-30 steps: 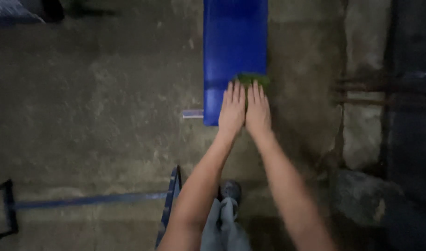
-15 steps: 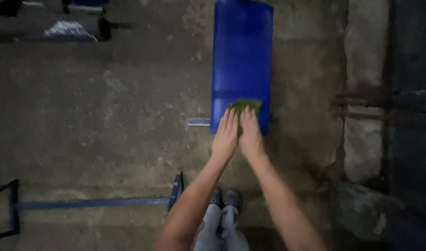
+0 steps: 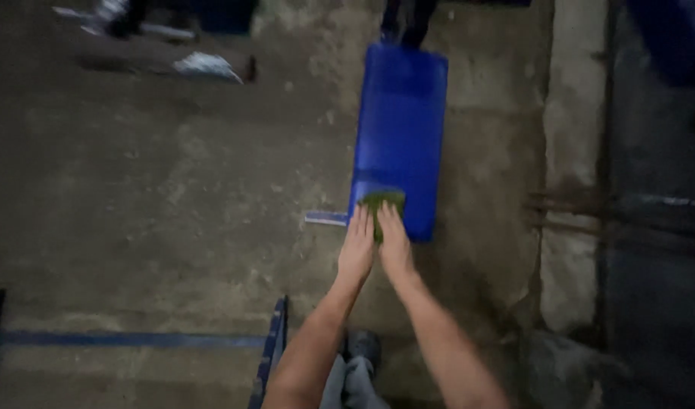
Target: Wiping down gym equipment frames and benches with a cleaning cloth.
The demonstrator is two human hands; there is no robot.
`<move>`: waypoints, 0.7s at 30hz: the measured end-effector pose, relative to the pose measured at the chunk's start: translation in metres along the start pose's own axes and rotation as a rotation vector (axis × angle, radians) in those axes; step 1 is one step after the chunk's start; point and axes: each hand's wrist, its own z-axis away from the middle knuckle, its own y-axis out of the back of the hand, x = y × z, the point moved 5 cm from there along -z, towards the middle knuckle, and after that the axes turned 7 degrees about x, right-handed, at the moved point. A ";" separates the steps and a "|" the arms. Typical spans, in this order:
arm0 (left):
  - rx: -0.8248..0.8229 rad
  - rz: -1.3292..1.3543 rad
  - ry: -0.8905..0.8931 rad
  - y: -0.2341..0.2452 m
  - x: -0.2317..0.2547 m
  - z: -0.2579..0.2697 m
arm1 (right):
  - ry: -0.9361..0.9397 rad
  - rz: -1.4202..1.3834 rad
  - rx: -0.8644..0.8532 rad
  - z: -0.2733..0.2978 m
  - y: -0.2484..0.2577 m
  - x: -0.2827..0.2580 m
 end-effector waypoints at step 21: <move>-0.098 -0.026 0.302 0.328 -0.015 -0.054 | 0.029 -0.063 -0.173 -0.084 0.103 -0.241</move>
